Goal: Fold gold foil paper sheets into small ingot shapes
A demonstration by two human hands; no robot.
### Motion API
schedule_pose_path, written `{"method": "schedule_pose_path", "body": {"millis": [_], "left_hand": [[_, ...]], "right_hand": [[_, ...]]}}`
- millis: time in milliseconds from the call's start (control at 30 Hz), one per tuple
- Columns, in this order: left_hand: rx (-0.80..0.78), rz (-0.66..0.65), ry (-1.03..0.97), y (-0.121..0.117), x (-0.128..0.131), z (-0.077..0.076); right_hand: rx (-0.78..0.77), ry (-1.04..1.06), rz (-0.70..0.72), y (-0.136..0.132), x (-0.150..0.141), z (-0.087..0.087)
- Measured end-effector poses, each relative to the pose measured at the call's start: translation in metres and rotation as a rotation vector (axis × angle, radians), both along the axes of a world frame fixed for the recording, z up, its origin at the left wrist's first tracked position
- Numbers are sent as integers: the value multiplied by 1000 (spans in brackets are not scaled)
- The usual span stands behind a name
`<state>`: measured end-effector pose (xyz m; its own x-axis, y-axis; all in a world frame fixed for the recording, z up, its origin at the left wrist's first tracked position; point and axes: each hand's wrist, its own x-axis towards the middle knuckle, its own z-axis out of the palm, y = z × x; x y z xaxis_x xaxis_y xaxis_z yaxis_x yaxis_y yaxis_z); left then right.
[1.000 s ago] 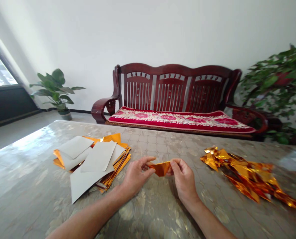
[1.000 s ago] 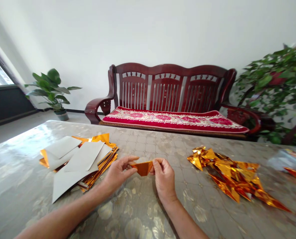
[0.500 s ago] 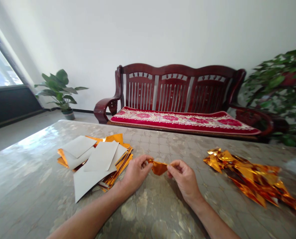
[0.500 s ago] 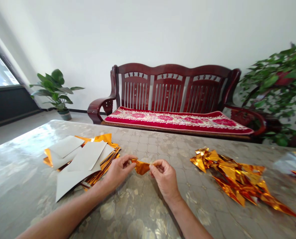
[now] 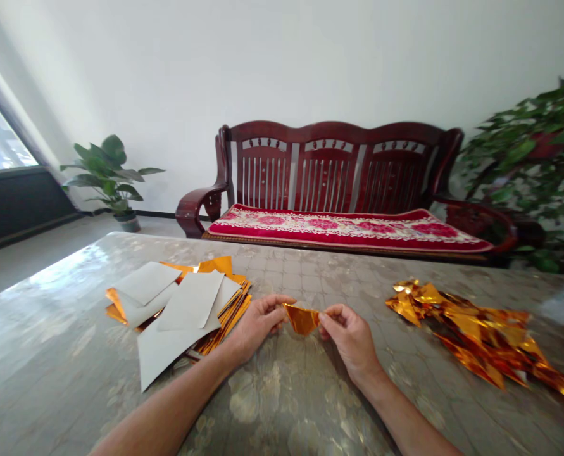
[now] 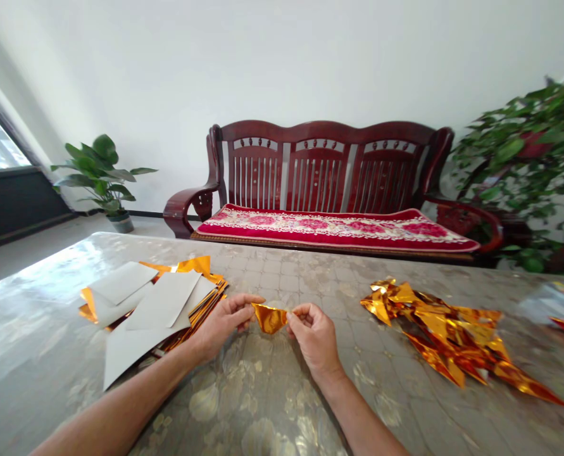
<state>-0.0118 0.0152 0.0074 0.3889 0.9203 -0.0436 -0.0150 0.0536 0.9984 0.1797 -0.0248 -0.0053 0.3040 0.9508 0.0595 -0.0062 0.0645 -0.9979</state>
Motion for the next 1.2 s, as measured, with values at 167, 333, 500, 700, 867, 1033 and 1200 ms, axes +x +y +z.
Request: {"method": "schedule_pose_path", "body": {"millis": [167,333,500,700,867,1033,1200], "left_hand": [[49,46,57,-1,3,-1],[165,78,123,-1,3,-4],[212,52,107,-3,3,-2],[257,39,240,-4,0,5],[360,-34,225,-2,-8,4],[396,-59,199,1,-9,0],[401,-71,143,0,-8,-1]], "right_hand": [[7,-43,-5,0,-1,0],[10,-62,0,-1,-2,1],[1,-55,3,-1,-2,2],[7,-46,9,-2,-2,3],[-12,-37,26,-1,-1,3],[-32,6,46,0,0,1],[-38,23,57,1,1,-1]]}}
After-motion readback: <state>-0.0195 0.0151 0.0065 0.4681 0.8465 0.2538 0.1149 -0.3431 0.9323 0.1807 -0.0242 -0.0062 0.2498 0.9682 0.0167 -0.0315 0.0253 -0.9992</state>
